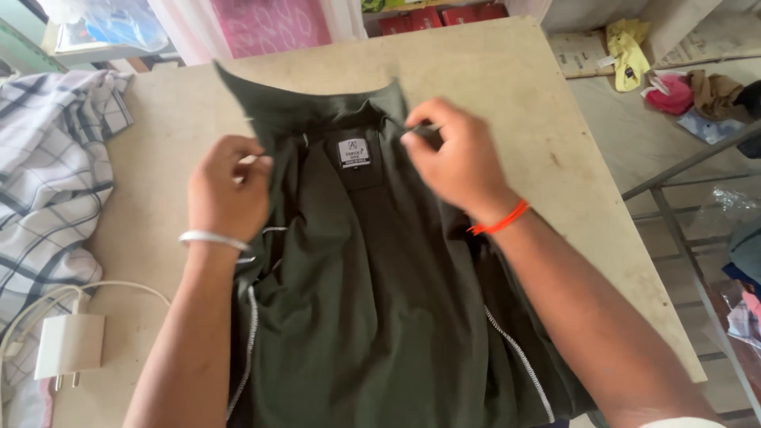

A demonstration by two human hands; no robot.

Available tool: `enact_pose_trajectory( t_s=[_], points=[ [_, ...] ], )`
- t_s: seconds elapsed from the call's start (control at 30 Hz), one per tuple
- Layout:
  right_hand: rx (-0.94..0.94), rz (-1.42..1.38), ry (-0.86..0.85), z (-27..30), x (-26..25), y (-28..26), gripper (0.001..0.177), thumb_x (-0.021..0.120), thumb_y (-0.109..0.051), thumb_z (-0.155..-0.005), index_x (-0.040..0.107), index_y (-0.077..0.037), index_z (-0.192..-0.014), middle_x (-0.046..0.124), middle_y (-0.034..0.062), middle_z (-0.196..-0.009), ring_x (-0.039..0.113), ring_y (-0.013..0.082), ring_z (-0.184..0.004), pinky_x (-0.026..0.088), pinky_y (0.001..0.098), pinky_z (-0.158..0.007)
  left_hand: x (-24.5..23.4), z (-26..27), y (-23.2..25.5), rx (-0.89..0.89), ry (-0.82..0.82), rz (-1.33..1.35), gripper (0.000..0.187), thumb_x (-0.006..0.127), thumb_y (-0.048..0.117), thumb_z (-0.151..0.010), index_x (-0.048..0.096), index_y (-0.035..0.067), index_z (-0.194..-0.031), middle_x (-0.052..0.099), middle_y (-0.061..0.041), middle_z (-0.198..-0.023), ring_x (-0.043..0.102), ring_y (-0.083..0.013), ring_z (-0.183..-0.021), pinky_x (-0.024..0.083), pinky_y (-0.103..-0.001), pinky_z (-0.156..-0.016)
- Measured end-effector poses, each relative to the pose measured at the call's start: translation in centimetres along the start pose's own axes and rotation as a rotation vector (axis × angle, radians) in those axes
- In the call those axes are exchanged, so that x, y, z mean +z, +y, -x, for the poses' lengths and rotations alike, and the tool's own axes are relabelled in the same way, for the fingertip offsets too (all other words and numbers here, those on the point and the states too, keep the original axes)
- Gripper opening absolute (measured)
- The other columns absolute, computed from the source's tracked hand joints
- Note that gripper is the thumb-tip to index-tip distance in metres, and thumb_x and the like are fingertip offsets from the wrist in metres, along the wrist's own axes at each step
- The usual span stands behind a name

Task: The person places a green short-sleeve button-up shirt on a table and spreads it flat with the collar at the top. They fasten the shirt's buttons one by one by hand, working from the collar down the front placket toward the bottom hem.

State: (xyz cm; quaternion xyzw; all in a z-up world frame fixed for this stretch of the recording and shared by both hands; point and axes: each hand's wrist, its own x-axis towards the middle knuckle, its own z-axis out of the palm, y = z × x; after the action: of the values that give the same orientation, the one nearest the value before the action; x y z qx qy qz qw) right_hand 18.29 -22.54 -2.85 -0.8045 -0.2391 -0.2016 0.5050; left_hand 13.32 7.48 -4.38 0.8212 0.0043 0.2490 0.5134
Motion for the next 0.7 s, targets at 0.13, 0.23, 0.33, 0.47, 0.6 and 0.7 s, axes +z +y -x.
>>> enact_pose_trajectory(
  t_s=[0.13, 0.23, 0.33, 0.47, 0.6, 0.7],
  points=[
    [-0.276, 0.217, -0.016, 2.0, 1.8, -1.6, 0.024, 0.074, -0.005, -0.091, 0.069, -0.002, -0.115, 0.072, 0.0131, -0.108, 0.07, 0.032, -0.097, 0.057, 0.0387, -0.082, 1.9, 0.1, 6.3, -0.068, -0.196, -0.542, 0.012, 0.074, 0.014, -0.093, 0.071, 0.009, -0.103, 0.073, -0.014, -0.09, 0.07, -0.0303, -0.084, 0.053, -0.041, -0.075],
    [-0.207, 0.284, -0.016, 2.3, 2.0, -1.2, 0.02, 0.074, -0.011, -0.092, 0.074, -0.006, -0.111, 0.072, 0.0119, -0.106, 0.07, 0.0335, -0.09, 0.057, 0.0409, -0.076, 3.5, 0.3, 8.5, 0.322, -0.329, -0.58, 0.005, 0.073, 0.011, -0.086, 0.073, 0.012, -0.09, 0.074, -0.014, -0.104, 0.07, -0.0368, -0.089, 0.054, -0.045, -0.076],
    [-0.077, 0.229, -0.08, 2.7, 2.1, -0.6, 0.019, 0.074, -0.014, -0.091, 0.075, -0.005, -0.108, 0.072, 0.0109, -0.098, 0.069, 0.0321, -0.082, 0.056, 0.0405, -0.07, 3.6, 2.5, 8.5, 0.117, -0.599, -0.329, 0.021, 0.073, 0.018, -0.079, 0.068, 0.01, -0.097, 0.073, -0.01, -0.1, 0.074, -0.0295, -0.082, 0.056, -0.041, -0.074],
    [-0.105, 0.193, -0.073, 2.7, 2.4, -0.2, 0.018, 0.076, -0.013, -0.091, 0.074, -0.005, -0.106, 0.072, 0.0102, -0.095, 0.069, 0.0316, -0.08, 0.055, 0.0393, -0.068, 2.1, 3.9, 5.0, 0.119, -0.107, -0.567, 0.026, 0.073, 0.025, -0.089, 0.071, 0.012, -0.112, 0.071, -0.009, -0.104, 0.07, -0.0325, -0.094, 0.053, -0.044, -0.074],
    [-0.172, 0.217, -0.066, 2.8, 2.9, -0.7, 0.015, 0.077, -0.011, -0.09, 0.075, -0.004, -0.104, 0.072, 0.0104, -0.093, 0.069, 0.0322, -0.08, 0.055, 0.0393, -0.067, 0.9, 4.6, 2.1, 0.157, -0.035, -0.842, 0.045, 0.081, 0.039, -0.08, 0.074, 0.014, -0.117, 0.07, -0.007, -0.108, 0.067, -0.0327, -0.093, 0.054, -0.045, -0.072],
    [-0.185, 0.211, -0.056, 2.6, 2.9, -0.9, 0.015, 0.077, -0.011, -0.091, 0.074, -0.004, -0.104, 0.072, 0.0098, -0.094, 0.069, 0.0306, -0.078, 0.055, 0.0378, -0.066, 1.5, 4.3, 2.6, 0.113, -0.137, -0.819, 0.045, 0.079, 0.037, -0.084, 0.074, 0.02, -0.126, 0.07, -0.002, -0.104, 0.069, -0.0289, -0.09, 0.054, -0.045, -0.069]
  ],
)
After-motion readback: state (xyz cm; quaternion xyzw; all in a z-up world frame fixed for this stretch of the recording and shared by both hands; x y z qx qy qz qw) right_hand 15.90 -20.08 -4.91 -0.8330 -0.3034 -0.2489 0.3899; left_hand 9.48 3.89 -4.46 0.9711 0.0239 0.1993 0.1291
